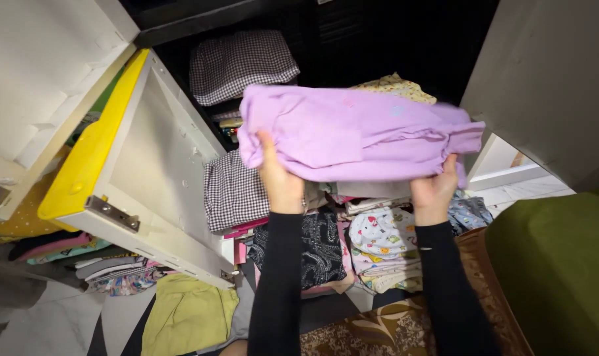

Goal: The recorder is seen organizing clothes in a cabinet and on a bed.

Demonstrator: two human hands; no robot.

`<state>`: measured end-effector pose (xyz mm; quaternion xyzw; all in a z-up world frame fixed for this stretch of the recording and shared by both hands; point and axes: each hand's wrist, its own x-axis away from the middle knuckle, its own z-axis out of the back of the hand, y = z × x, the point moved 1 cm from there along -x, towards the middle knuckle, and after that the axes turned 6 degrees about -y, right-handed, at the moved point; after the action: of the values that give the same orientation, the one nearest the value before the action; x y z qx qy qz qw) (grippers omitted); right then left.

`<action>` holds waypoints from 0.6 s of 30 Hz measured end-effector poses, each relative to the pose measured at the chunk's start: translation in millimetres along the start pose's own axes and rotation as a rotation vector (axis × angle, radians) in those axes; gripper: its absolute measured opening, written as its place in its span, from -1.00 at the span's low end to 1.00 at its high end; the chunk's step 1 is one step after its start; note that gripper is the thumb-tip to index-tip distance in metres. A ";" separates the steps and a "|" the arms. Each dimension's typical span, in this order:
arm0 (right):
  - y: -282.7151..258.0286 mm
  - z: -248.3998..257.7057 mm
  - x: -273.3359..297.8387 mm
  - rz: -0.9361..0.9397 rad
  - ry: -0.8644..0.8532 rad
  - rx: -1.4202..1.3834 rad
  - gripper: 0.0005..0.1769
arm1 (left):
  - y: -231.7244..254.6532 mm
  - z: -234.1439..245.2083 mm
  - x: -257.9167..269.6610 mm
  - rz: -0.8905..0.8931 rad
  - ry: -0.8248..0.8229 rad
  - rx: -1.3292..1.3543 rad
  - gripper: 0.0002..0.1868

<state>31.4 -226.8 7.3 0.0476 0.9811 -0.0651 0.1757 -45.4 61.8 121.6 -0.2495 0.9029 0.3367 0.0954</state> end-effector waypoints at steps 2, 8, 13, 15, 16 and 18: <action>5.1 12.4 0.2 -0.005 -0.004 -0.005 -0.46 | 13.5 15.5 0.9 -0.064 0.032 0.024 -0.44; 34.8 39.7 0.0 -0.111 0.045 0.041 -0.49 | 14.6 111.7 -2.6 -0.180 0.137 -0.060 -0.49; 38.4 72.7 -5.6 -0.181 0.126 0.117 -0.55 | 32.7 145.1 1.2 -0.099 0.149 -0.169 -0.55; 31.1 72.9 -5.4 0.024 0.193 0.449 -0.52 | 39.9 157.0 2.9 0.034 0.068 -0.263 -0.56; 26.7 53.4 -0.6 0.015 0.190 0.450 -0.52 | 44.9 155.1 5.9 0.029 0.075 -0.262 -0.56; 14.5 11.6 12.3 0.545 0.193 1.055 -0.29 | 55.4 152.1 13.0 0.173 0.040 -0.286 -0.49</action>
<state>25.6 -213.4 -9.4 0.3837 0.7804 -0.4912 0.0488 -84.5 192.5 33.4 -0.1884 0.8657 0.4637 0.0114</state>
